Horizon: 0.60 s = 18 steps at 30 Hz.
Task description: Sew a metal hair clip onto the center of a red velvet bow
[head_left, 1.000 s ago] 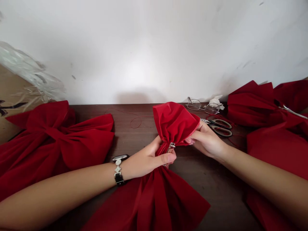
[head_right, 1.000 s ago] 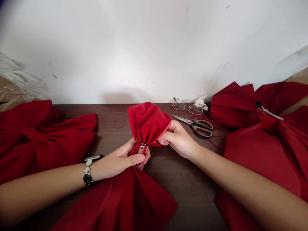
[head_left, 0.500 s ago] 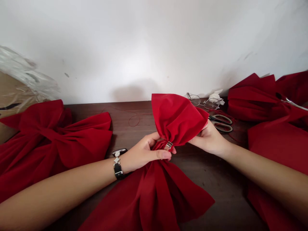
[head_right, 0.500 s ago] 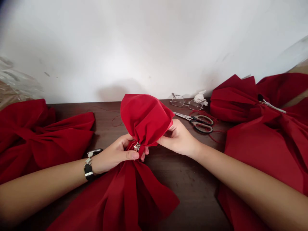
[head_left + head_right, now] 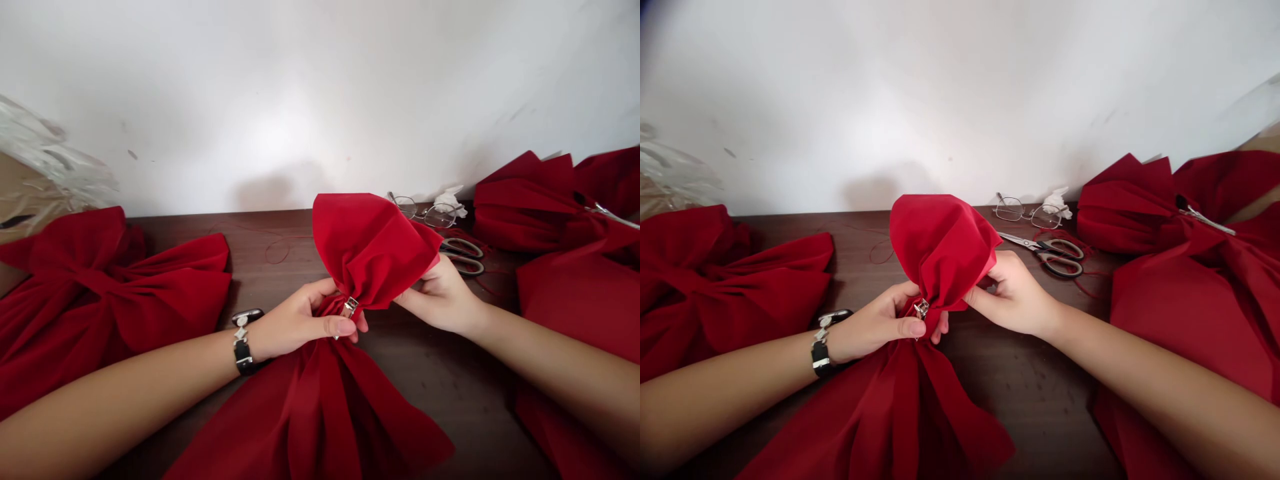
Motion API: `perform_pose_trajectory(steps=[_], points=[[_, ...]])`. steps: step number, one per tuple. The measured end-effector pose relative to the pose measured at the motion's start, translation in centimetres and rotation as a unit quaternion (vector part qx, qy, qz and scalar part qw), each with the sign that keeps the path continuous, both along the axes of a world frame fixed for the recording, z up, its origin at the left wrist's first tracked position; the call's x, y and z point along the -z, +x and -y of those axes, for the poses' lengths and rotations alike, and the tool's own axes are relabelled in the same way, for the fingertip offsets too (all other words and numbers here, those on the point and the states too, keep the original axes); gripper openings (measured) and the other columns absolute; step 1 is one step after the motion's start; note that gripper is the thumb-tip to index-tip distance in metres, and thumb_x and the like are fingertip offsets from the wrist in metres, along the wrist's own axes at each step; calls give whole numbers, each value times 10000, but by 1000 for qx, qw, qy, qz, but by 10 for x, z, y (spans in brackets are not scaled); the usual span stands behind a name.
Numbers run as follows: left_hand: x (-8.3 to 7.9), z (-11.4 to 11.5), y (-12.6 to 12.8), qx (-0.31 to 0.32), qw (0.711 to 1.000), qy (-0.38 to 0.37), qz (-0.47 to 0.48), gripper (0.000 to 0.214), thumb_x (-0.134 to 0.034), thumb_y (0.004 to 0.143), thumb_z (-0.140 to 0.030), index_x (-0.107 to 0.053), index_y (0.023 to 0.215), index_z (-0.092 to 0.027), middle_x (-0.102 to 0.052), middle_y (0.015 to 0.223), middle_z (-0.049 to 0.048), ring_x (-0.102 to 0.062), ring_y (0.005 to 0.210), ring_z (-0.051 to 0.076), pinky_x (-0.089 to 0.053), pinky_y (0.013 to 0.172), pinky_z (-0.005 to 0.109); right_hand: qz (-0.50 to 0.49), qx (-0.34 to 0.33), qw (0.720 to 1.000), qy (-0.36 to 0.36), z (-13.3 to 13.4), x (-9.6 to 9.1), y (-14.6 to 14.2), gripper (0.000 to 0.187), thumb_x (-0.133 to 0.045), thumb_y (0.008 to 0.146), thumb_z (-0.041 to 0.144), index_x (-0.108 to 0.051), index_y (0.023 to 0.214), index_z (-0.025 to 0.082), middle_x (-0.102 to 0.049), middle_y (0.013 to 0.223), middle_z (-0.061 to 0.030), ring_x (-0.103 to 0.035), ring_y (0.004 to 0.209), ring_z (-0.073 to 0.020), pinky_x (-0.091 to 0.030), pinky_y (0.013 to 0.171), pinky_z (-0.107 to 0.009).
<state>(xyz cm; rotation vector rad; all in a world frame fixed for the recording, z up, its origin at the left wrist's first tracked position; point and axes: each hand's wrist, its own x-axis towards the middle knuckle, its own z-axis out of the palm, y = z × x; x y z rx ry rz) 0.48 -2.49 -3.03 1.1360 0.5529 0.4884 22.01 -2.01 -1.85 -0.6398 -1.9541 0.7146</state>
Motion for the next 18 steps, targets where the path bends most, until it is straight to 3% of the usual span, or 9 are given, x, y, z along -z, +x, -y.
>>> perform_pose_trajectory(steps=[6, 11, 14, 18], points=[[1, -1, -1, 36, 999, 3, 6, 339, -745, 771, -377, -639, 981, -133, -700, 903, 86, -658, 780, 149, -503, 742, 263, -8, -46, 997, -62, 1, -2, -3, 241, -591, 845, 154, -540, 610, 167, -598, 584, -7, -530, 543, -97, -451, 551, -202], [4, -1, -3, 51, 998, -14, 24, 330, -712, 812, -339, -650, 1072, -146, -718, 1026, 125, -682, 879, 175, -505, 780, 271, -35, -52, 992, -112, 0, 0, -6, 189, -616, 849, 192, -582, 665, 168, -610, 607, -12, -562, 552, -98, -471, 540, -179], [6, -1, -4, 52, 998, -19, 35, 319, -714, 812, -322, -657, 1072, -145, -722, 1045, 130, -687, 888, 179, -508, 793, 279, -31, -42, 995, -89, 0, 1, -6, 178, -593, 871, 219, -606, 705, 157, -608, 602, -10, -567, 536, -91, -486, 549, -173], [6, -1, -3, 54, 997, -24, 45, 343, -718, 807, -329, -657, 1083, -134, -723, 1048, 139, -692, 878, 183, -511, 792, 284, -14, -59, 998, -2, -1, -2, -5, 160, -537, 837, 68, -571, 700, 143, -632, 645, -5, -589, 582, -75, -488, 578, -147]])
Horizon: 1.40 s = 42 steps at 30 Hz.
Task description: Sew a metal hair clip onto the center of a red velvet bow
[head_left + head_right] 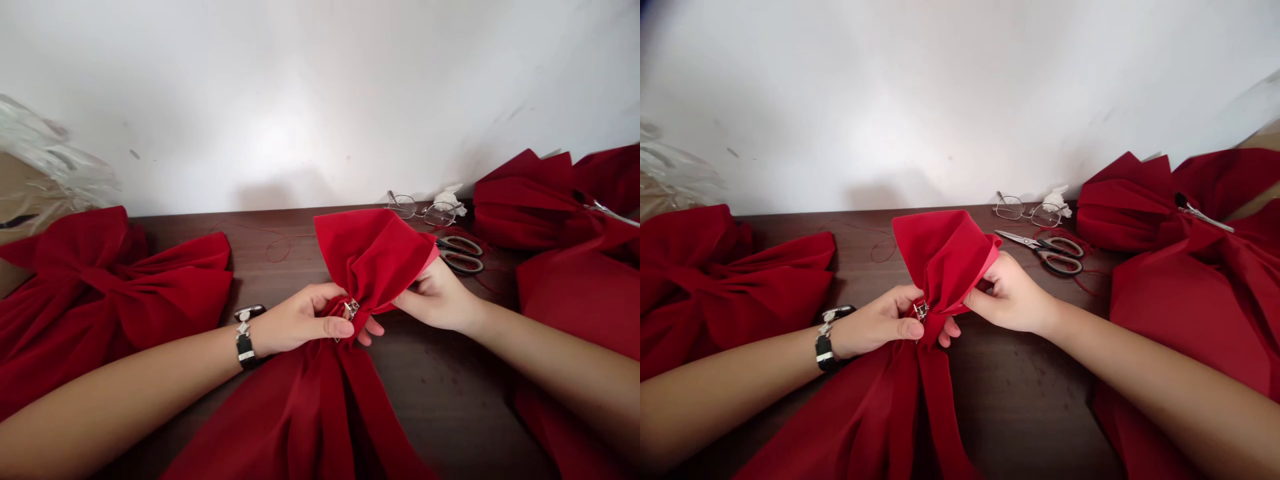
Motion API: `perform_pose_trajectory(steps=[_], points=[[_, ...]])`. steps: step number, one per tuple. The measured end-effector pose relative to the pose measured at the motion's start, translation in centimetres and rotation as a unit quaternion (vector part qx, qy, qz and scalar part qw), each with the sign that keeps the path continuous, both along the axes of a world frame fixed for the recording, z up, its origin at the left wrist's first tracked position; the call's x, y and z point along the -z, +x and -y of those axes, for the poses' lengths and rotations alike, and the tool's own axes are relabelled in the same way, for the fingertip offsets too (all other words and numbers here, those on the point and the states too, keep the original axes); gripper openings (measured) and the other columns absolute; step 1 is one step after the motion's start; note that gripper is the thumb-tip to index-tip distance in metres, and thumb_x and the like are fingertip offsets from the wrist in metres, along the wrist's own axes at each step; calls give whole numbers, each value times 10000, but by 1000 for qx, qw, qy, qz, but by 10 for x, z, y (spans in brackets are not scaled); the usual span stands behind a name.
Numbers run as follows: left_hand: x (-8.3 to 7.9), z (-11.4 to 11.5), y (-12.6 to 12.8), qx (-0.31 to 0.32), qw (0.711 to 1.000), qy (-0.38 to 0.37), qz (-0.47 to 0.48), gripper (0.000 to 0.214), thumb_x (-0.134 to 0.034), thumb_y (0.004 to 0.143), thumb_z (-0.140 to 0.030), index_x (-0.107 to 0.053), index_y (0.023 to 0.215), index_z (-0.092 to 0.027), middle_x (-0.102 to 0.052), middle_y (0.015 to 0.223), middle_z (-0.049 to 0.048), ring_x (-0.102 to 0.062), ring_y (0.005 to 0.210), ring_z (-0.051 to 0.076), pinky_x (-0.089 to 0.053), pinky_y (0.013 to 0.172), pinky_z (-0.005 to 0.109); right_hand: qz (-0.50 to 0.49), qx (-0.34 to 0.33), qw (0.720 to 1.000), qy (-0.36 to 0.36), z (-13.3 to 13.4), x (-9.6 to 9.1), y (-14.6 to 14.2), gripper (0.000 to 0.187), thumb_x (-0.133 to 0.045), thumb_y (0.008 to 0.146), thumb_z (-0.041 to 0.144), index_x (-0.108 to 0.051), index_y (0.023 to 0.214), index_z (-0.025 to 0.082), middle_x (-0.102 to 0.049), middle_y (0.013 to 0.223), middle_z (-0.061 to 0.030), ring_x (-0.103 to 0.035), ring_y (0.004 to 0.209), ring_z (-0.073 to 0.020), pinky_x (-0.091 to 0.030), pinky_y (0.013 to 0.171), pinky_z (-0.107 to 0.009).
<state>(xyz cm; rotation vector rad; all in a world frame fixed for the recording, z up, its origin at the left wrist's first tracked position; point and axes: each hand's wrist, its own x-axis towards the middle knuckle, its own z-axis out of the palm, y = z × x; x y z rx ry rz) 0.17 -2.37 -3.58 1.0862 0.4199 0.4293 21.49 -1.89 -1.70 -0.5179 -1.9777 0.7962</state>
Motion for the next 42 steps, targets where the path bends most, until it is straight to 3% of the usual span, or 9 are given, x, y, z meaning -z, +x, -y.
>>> perform_pose_trajectory(steps=[3, 12, 23, 30, 35, 39, 42], points=[[-1, 0, 0, 1, 1000, -9, 14, 329, -713, 813, -327, -660, 1079, -141, -727, 1046, 132, -695, 880, 181, -513, 800, 285, 42, 29, 997, 49, 0, -1, 3, 176, -511, 795, 6, -563, 696, 143, -636, 653, -1, -580, 577, -73, -468, 561, -150], [0, -1, 0, 16, 999, -27, 37, 357, -695, 832, -311, -652, 1144, -145, -713, 1110, 156, -704, 912, 199, -519, 835, 309, 93, 53, 990, 88, 2, -2, 5, 169, -505, 793, 5, -590, 743, 143, -607, 612, 16, -546, 556, -70, -431, 561, -168], [2, -1, 1, 39, 997, 3, 64, 390, -602, 893, -363, -620, 1241, -188, -641, 1251, 181, -708, 928, 218, -524, 843, 342, 13, 60, 997, -43, 12, -3, -5, 154, -475, 860, 50, -511, 744, 145, -588, 602, 26, -548, 525, -55, -481, 564, -150], [2, 0, 1, 53, 996, 19, 63, 405, -562, 913, -382, -597, 1263, -183, -630, 1266, 186, -705, 936, 232, -517, 849, 357, 20, 48, 997, -55, 13, -2, -4, 162, -503, 838, 41, -494, 719, 151, -525, 574, 41, -472, 494, -52, -484, 588, -175], [1, -1, 1, 61, 996, 25, 63, 413, -548, 917, -408, -612, 1238, -156, -663, 1209, 180, -700, 935, 232, -512, 843, 342, 4, 62, 995, -82, 15, -1, -5, 220, -542, 859, 110, -451, 665, 158, -499, 555, 29, -496, 515, -70, -468, 537, -176], [0, -1, 1, 63, 995, 23, 76, 404, -537, 923, -406, -615, 1235, -161, -671, 1194, 165, -703, 927, 227, -508, 853, 339, 12, 66, 997, -46, 15, -5, -4, 127, -557, 870, 117, -580, 747, 137, -594, 610, 5, -538, 545, -68, -448, 524, -162], [-1, -1, 1, 61, 995, 21, 83, 406, -533, 924, -414, -626, 1214, -146, -717, 1067, 143, -704, 913, 214, -513, 839, 312, 43, 76, 996, 17, 14, -10, -1, 112, -566, 865, 107, -619, 773, 143, -634, 658, -11, -573, 592, -76, -457, 566, -174]])
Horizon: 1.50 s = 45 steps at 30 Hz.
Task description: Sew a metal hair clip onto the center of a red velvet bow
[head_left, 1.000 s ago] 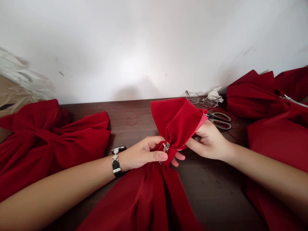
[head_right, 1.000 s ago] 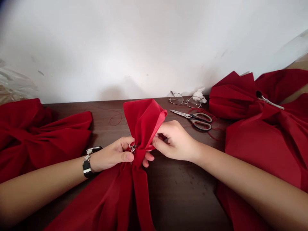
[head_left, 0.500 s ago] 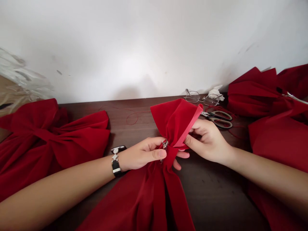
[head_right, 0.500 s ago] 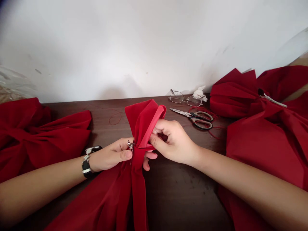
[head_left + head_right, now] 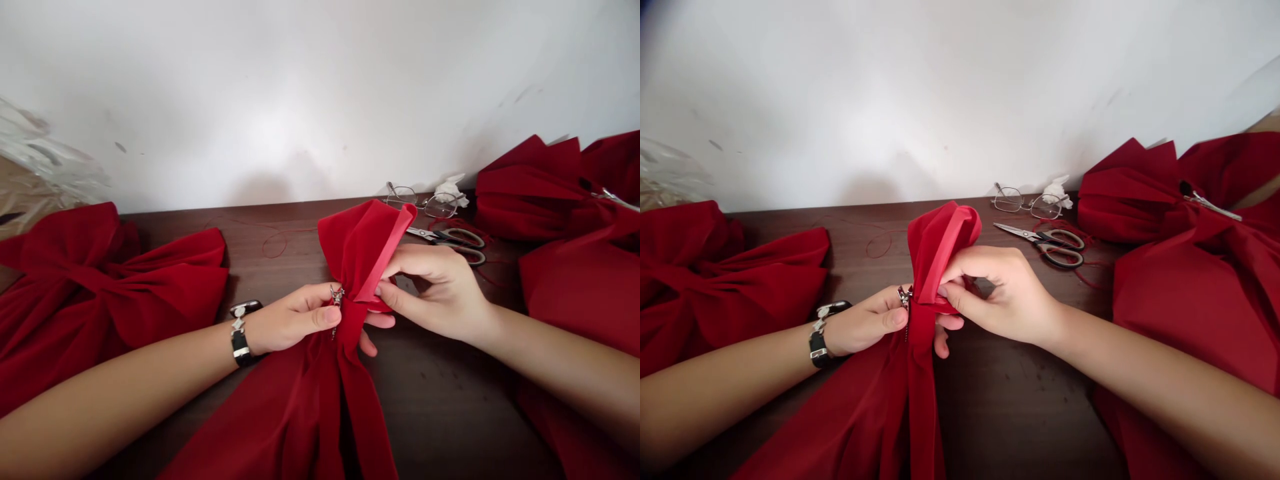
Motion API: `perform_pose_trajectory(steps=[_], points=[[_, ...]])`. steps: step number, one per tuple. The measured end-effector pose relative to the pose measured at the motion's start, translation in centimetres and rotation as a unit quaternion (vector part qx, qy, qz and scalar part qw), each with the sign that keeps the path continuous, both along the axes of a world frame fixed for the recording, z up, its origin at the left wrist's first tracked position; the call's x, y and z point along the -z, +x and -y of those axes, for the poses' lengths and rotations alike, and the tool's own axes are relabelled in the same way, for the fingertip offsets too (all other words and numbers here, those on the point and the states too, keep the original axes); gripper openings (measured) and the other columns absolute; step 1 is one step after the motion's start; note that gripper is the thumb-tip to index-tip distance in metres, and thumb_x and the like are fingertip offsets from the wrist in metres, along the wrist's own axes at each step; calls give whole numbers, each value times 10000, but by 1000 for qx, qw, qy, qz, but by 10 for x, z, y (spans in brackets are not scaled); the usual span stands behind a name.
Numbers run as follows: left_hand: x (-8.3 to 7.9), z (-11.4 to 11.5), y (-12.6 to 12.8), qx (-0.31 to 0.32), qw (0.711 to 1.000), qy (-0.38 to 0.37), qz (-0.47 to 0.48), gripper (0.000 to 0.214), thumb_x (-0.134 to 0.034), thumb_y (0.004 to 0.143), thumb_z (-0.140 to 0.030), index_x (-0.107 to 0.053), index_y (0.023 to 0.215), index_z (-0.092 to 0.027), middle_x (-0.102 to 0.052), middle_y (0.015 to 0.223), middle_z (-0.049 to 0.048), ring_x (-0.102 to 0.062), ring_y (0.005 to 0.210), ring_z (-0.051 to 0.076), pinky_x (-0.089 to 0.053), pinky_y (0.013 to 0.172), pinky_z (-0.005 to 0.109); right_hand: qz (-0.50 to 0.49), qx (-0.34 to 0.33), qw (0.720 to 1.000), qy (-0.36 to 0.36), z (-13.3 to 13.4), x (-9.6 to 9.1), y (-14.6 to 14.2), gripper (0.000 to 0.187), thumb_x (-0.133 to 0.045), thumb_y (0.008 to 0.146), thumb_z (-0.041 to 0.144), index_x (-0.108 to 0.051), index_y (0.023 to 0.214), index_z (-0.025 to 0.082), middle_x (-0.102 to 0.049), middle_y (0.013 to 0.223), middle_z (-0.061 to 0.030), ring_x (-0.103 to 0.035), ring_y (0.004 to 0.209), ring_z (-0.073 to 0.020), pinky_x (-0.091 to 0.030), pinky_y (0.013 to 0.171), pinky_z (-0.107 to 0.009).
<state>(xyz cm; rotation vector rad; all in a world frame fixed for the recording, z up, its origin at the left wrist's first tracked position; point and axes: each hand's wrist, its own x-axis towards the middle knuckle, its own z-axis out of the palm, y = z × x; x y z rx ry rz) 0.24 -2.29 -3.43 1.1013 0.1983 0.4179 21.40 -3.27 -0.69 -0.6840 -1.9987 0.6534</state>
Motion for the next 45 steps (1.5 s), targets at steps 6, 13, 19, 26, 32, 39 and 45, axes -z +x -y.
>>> perform_pose_trajectory(steps=[6, 13, 19, 26, 32, 39, 45], points=[[-2, 1, 0, -16, 1000, -17, -7, 397, -550, 913, -409, -646, 1171, -122, -732, 972, 143, -705, 897, 216, -528, 832, 316, 105, 16, 985, 133, 2, -8, 5, 149, -526, 867, 53, -597, 809, 171, -607, 676, -8, -521, 572, -78, -406, 530, -189], [-1, 1, 0, -19, 1000, -25, 0, 388, -562, 910, -397, -635, 1187, -135, -720, 1037, 143, -701, 895, 212, -525, 831, 323, 160, 57, 974, 146, 5, -8, 6, 122, -541, 889, 85, -541, 803, 173, -564, 623, 30, -468, 521, -57, -369, 519, -183], [4, 1, -1, -8, 1000, -13, 14, 400, -552, 918, -388, -593, 1246, -162, -669, 1195, 163, -700, 925, 221, -525, 836, 342, 127, 39, 985, 107, 3, -6, 6, 117, -543, 878, 74, -555, 818, 173, -627, 674, 32, -539, 552, -53, -399, 551, -164], [6, 1, 0, -6, 1000, -7, 21, 398, -546, 922, -393, -591, 1250, -172, -650, 1239, 164, -700, 928, 205, -527, 851, 331, 90, 19, 993, 74, 3, -6, 3, 146, -536, 861, 41, -566, 834, 182, -650, 713, 20, -582, 592, -59, -441, 586, -161], [1, 1, 1, -7, 1000, 16, -10, 432, -556, 902, -447, -634, 1183, -128, -706, 1102, 163, -705, 893, 221, -529, 843, 350, 105, 22, 990, 94, 5, -4, 2, 139, -515, 876, 63, -546, 848, 196, -629, 675, 24, -547, 554, -70, -419, 546, -187], [-1, 1, 2, 0, 1000, 3, -16, 442, -572, 885, -466, -647, 1146, -117, -727, 1010, 144, -707, 841, 205, -540, 779, 305, 121, 36, 986, 109, 7, -1, 3, 132, -517, 875, 73, -534, 823, 192, -610, 637, 29, -532, 540, -75, -406, 533, -197], [2, 1, 1, -3, 1000, 2, 0, 423, -576, 893, -439, -639, 1160, -117, -696, 1133, 169, -711, 874, 213, -547, 809, 331, 90, 18, 992, 87, 7, -4, 5, 153, -532, 849, 44, -561, 844, 194, -646, 678, 25, -574, 563, -70, -432, 537, -186]])
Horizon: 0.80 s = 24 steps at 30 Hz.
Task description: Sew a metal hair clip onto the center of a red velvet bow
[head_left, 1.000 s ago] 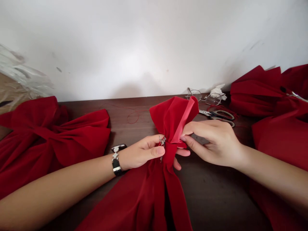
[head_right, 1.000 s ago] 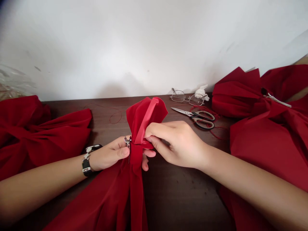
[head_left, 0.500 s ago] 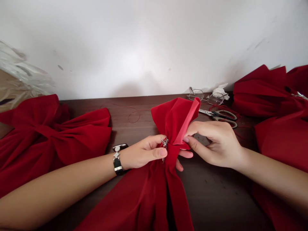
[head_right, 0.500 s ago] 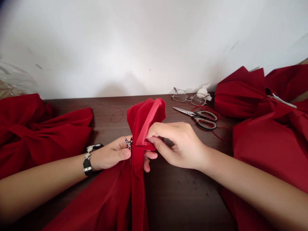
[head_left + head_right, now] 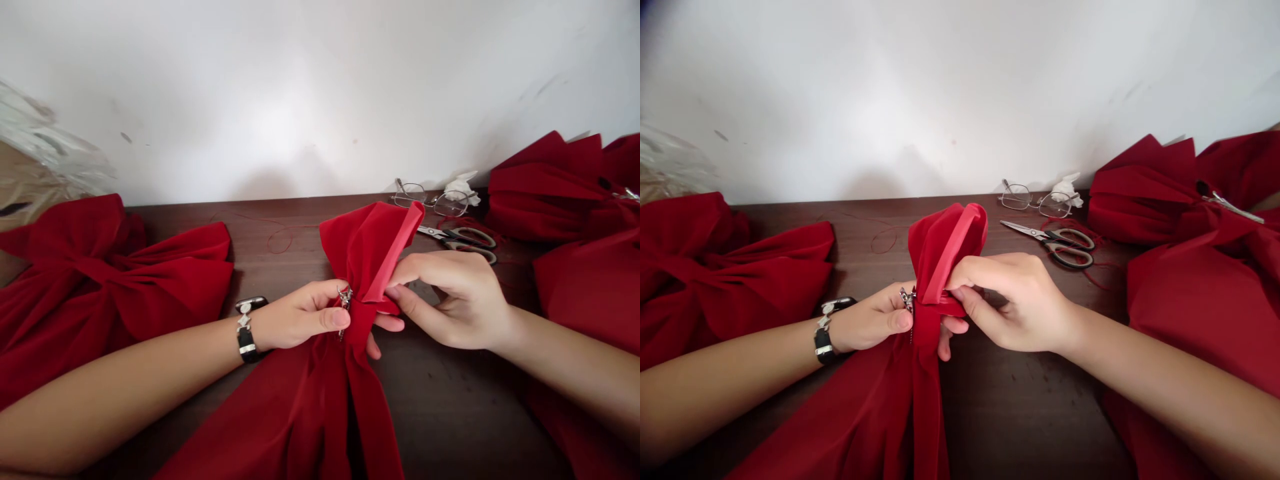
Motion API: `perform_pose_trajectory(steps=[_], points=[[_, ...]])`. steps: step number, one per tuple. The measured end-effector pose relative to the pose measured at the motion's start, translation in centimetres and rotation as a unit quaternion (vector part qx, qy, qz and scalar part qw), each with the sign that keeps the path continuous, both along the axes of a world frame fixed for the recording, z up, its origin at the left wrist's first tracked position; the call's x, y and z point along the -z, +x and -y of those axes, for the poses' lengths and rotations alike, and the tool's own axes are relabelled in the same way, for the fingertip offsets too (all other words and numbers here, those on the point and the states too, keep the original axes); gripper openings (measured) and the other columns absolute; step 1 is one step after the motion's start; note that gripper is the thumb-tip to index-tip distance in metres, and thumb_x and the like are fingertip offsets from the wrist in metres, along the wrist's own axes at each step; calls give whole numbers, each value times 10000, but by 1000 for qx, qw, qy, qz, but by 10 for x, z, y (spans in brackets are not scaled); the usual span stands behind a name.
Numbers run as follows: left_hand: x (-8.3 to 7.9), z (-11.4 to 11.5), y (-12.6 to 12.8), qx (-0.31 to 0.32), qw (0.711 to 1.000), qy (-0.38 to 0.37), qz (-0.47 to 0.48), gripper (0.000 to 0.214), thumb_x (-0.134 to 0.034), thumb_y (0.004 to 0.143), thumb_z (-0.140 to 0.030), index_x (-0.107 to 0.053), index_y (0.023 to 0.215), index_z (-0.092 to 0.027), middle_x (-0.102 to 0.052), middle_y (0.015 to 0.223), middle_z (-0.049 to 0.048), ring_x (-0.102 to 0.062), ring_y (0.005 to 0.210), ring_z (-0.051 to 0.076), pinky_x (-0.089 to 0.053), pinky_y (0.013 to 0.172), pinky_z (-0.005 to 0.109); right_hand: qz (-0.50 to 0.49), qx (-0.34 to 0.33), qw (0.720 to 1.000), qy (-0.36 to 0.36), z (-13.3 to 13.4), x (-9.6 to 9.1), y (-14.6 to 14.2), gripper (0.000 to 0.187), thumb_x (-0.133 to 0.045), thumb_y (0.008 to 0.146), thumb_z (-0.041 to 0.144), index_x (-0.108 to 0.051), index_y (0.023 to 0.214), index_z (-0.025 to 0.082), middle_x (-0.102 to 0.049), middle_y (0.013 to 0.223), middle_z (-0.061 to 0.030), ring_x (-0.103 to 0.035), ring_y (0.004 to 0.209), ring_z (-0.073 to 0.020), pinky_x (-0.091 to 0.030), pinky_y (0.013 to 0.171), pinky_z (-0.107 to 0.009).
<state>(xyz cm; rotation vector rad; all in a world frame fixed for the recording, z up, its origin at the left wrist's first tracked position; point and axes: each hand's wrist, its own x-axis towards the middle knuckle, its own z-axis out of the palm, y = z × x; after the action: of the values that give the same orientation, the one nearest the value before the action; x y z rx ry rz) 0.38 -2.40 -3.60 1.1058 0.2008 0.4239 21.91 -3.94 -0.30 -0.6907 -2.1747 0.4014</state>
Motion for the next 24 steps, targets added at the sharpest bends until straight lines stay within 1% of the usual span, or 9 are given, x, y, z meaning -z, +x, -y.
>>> perform_pose_trajectory(steps=[3, 7, 10, 13, 17, 24], points=[[1, 0, -1, -3, 1000, -4, -5, 426, -585, 886, -441, -628, 1169, -126, -671, 1191, 180, -714, 885, 224, -553, 815, 352, -6, -6, 1000, -6, -1, -1, 0, 163, -540, 839, 33, -566, 822, 192, -651, 679, 27, -565, 547, -64, -438, 526, -179], [3, 0, -2, -3, 1000, -14, -9, 435, -591, 881, -443, -608, 1189, -137, -659, 1215, 187, -716, 879, 224, -554, 815, 354, -4, -5, 1000, 0, -3, -1, 1, 170, -545, 837, 36, -575, 818, 202, -650, 664, 29, -568, 540, -69, -441, 513, -183], [3, 1, -2, -4, 1000, -20, -3, 434, -589, 886, -431, -595, 1208, -140, -650, 1229, 193, -714, 884, 226, -555, 809, 358, -9, -5, 1000, -10, -4, -1, 2, 173, -552, 830, 31, -575, 805, 201, -641, 655, 35, -554, 527, -62, -439, 514, -178], [3, 1, -1, -6, 1000, -21, -3, 430, -594, 883, -427, -598, 1201, -137, -655, 1220, 193, -714, 882, 224, -555, 807, 357, -8, -4, 1000, -12, -3, -1, 2, 160, -559, 830, 33, -580, 805, 190, -646, 660, 35, -554, 534, -54, -438, 524, -169], [2, 0, -1, -4, 1000, -24, -7, 396, -604, 879, -412, -617, 1176, -150, -674, 1193, 174, -718, 875, 217, -556, 801, 340, 0, -5, 1000, -5, -2, -3, -1, 160, -548, 834, 35, -586, 826, 190, -671, 684, 24, -590, 563, -64, -448, 535, -175], [1, 0, 0, 7, 1000, -25, 12, 367, -596, 895, -372, -609, 1185, -148, -684, 1178, 163, -714, 863, 189, -557, 797, 315, 15, -1, 1000, 11, 0, -3, 0, 158, -526, 848, 47, -580, 811, 191, -659, 657, 17, -567, 533, -78, -423, 493, -202]])
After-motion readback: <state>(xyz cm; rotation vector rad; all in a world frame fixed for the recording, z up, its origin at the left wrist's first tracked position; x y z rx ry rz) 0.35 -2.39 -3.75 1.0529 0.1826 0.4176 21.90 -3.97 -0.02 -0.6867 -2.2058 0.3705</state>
